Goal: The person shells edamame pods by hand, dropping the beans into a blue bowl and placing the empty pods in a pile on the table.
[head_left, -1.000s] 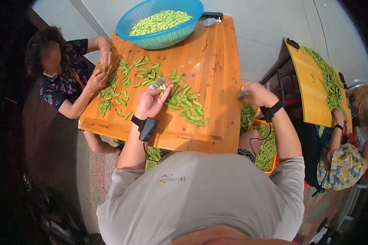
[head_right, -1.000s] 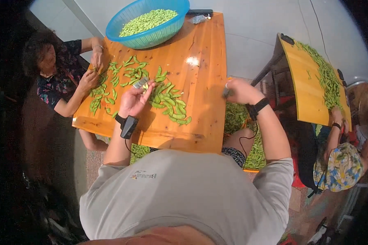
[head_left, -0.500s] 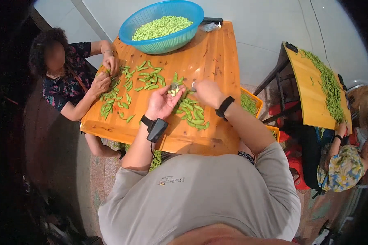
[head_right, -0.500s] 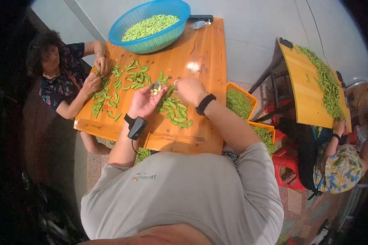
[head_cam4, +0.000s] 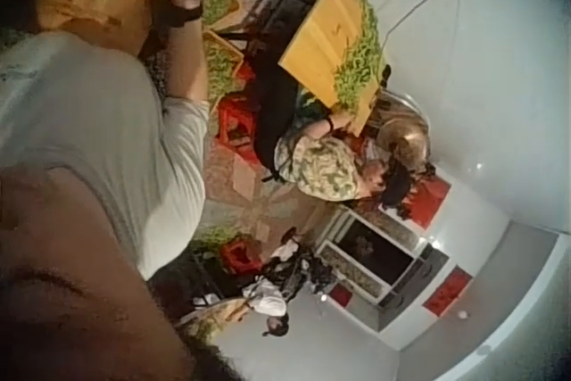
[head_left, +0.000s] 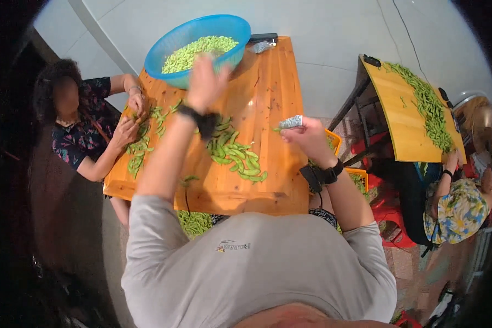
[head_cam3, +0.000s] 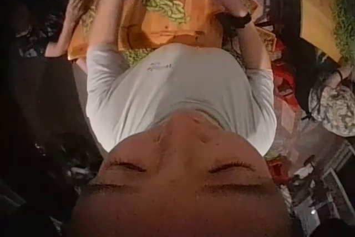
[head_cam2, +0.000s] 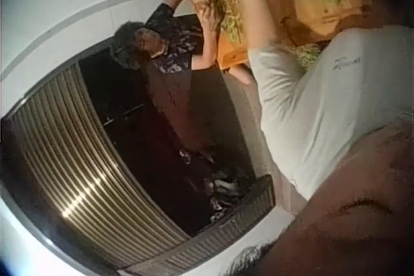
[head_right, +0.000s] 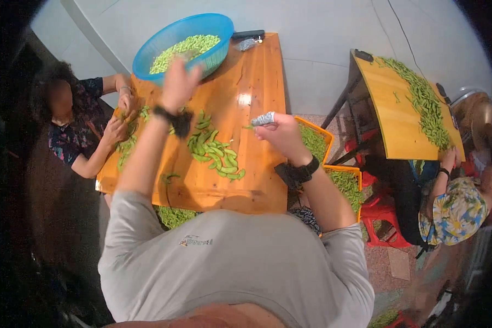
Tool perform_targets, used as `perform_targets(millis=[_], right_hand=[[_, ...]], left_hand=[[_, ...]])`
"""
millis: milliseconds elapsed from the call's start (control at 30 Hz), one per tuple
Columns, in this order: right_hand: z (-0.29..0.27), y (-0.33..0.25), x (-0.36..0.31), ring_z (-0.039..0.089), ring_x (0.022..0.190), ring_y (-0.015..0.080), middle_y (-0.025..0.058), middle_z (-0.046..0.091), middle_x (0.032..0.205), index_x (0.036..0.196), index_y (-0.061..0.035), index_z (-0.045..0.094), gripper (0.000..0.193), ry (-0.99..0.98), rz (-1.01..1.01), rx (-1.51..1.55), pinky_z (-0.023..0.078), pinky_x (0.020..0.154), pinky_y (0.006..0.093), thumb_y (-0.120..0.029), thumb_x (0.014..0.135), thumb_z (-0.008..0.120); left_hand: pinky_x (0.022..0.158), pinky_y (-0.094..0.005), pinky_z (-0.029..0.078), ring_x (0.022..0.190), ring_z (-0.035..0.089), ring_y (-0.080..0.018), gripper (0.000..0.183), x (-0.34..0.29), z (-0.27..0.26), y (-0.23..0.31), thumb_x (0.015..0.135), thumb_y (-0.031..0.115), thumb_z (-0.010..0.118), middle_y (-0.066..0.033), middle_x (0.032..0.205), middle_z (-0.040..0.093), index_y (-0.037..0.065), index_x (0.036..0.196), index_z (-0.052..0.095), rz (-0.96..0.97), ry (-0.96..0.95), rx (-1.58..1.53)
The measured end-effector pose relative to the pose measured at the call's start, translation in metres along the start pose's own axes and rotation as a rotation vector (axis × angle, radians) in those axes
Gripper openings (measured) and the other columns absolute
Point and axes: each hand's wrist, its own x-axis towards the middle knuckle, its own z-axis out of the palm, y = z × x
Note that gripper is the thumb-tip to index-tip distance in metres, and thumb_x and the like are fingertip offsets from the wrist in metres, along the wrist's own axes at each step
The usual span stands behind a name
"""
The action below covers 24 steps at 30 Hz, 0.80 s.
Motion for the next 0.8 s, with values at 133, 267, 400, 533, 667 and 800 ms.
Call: perform_targets(millis=[133, 267, 400, 533, 667, 800], right_hand=[[0.006, -0.002, -0.004, 0.063, 0.073, 0.0068, 0.0015, 0.069, 0.083, 0.095, 0.001, 0.068, 0.014, -0.022, -0.047, -0.142, 0.052, 0.066, 0.022, -0.001, 0.081, 0.069], [0.018, -0.005, -0.002, 0.063, 0.074, 0.0076, 0.0023, 0.068, 0.081, 0.095, 0.002, 0.068, 0.014, -0.082, -0.026, -0.062, 0.052, 0.066, 0.0229, -0.002, 0.081, 0.068], [0.027, -0.009, -0.005, 0.063, 0.07, 0.0083, 0.0032, 0.067, 0.078, 0.093, 0.0027, 0.068, 0.013, -0.067, 0.122, 0.01, 0.052, 0.064, 0.0234, -0.002, 0.081, 0.067], [0.028, -0.007, -0.009, 0.061, 0.065, 0.0085, 0.0035, 0.066, 0.074, 0.089, 0.0025, 0.066, 0.009, -0.105, 0.166, -0.032, 0.05, 0.059, 0.0236, -0.001, 0.081, 0.064], [0.029, 0.006, -0.013, 0.06, 0.063, 0.0086, 0.0036, 0.065, 0.073, 0.086, 0.0015, 0.064, 0.006, -0.118, 0.08, -0.015, 0.049, 0.057, 0.0227, -0.002, 0.081, 0.062], [0.031, 0.007, -0.013, 0.059, 0.062, 0.0078, 0.0031, 0.064, 0.073, 0.086, 0.001, 0.063, 0.007, -0.095, 0.079, 0.034, 0.048, 0.056, 0.0223, -0.003, 0.08, 0.063]], left_hand=[[0.052, -0.0234, 0.042, 0.057, 0.051, -0.0071, 0.027, -0.104, 0.004, 0.099, 0.098, 0.027, 0.055, 0.002, 0.068, 0.056, 0.005, 0.083, 0.06, -0.727, -0.758, -0.962], [0.048, -0.022, 0.036, 0.055, 0.046, -0.0046, 0.025, -0.128, 0.003, 0.103, 0.098, 0.022, 0.055, 0.0029, 0.063, 0.052, 0.006, 0.08, 0.058, -0.831, -0.652, -1.118], [0.049, -0.0216, 0.035, 0.054, 0.044, -0.004, 0.023, -0.144, 0.004, 0.1, 0.097, 0.021, 0.057, 0.0041, 0.061, 0.051, 0.006, 0.079, 0.058, -0.771, -0.565, -1.023], [0.048, -0.0216, 0.035, 0.054, 0.043, -0.0039, 0.021, -0.153, 0.008, 0.098, 0.096, 0.019, 0.059, 0.0045, 0.062, 0.051, 0.006, 0.079, 0.058, -0.709, -0.511, -1.038], [0.048, -0.022, 0.034, 0.052, 0.043, -0.0055, 0.02, -0.153, 0.003, 0.101, 0.095, 0.019, 0.059, 0.0036, 0.061, 0.051, 0.006, 0.079, 0.058, -1.029, -0.62, -1.741], [0.048, -0.0227, 0.037, 0.052, 0.048, -0.0082, 0.017, -0.152, 0.008, 0.101, 0.094, 0.018, 0.061, 0.0012, 0.062, 0.053, 0.004, 0.084, 0.06, -1.179, -0.684, -1.922]])
